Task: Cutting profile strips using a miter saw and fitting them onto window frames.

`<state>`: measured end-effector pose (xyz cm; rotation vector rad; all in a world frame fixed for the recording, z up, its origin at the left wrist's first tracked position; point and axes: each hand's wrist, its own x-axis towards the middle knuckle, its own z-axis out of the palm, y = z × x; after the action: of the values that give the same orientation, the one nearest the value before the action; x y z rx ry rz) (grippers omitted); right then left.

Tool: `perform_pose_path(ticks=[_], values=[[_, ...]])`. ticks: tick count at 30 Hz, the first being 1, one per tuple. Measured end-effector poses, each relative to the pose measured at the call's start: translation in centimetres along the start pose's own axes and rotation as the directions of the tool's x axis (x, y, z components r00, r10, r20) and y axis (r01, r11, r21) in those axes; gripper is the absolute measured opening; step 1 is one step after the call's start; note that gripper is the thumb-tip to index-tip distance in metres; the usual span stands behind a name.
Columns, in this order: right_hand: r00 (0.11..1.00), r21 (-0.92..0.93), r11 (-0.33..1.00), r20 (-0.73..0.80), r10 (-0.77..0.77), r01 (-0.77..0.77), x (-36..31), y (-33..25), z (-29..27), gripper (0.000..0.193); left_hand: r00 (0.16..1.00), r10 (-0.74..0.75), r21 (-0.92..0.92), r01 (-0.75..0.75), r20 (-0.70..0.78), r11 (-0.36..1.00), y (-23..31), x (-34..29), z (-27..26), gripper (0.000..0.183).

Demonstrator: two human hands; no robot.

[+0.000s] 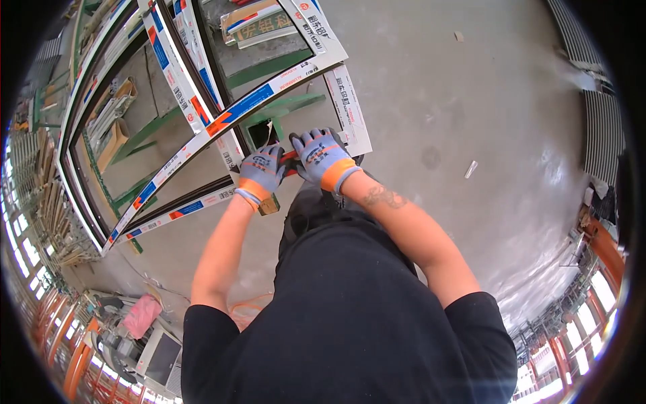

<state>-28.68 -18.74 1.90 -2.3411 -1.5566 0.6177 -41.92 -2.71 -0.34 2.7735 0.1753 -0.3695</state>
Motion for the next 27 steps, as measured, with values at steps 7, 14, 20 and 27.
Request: perform_pose_path(ticks=[7, 14, 20, 27], values=[[0.999, -0.028, 1.000, 0.047, -0.008, 0.010, 0.0, -0.1, 0.0, 0.040, 0.997, -0.042, 0.073, 0.046, -0.060, 0.996, 0.2, -0.5, 0.6, 0.042], [0.998, -0.031, 0.999, 0.059, -0.008, 0.010, -0.3, -0.2, 0.2, 0.037, 0.997, -0.072, 0.135, 0.066, 0.037, 0.989, 0.5, -0.5, 0.2, 0.053], [0.994, -0.087, 0.991, 0.062, -0.091, 0.097, 0.7, 0.7, -0.1, 0.032, 0.994, -0.109, 0.106, 0.105, 0.031, 0.989, 0.4, -0.1, 0.0, 0.056], [0.965, -0.045, 0.977, 0.176, -0.196, 0.206, 3.1, 2.8, -0.2, 0.026, 0.992, -0.117, 0.103, 0.122, -0.050, 0.987, 0.7, 0.1, -0.2, 0.055]])
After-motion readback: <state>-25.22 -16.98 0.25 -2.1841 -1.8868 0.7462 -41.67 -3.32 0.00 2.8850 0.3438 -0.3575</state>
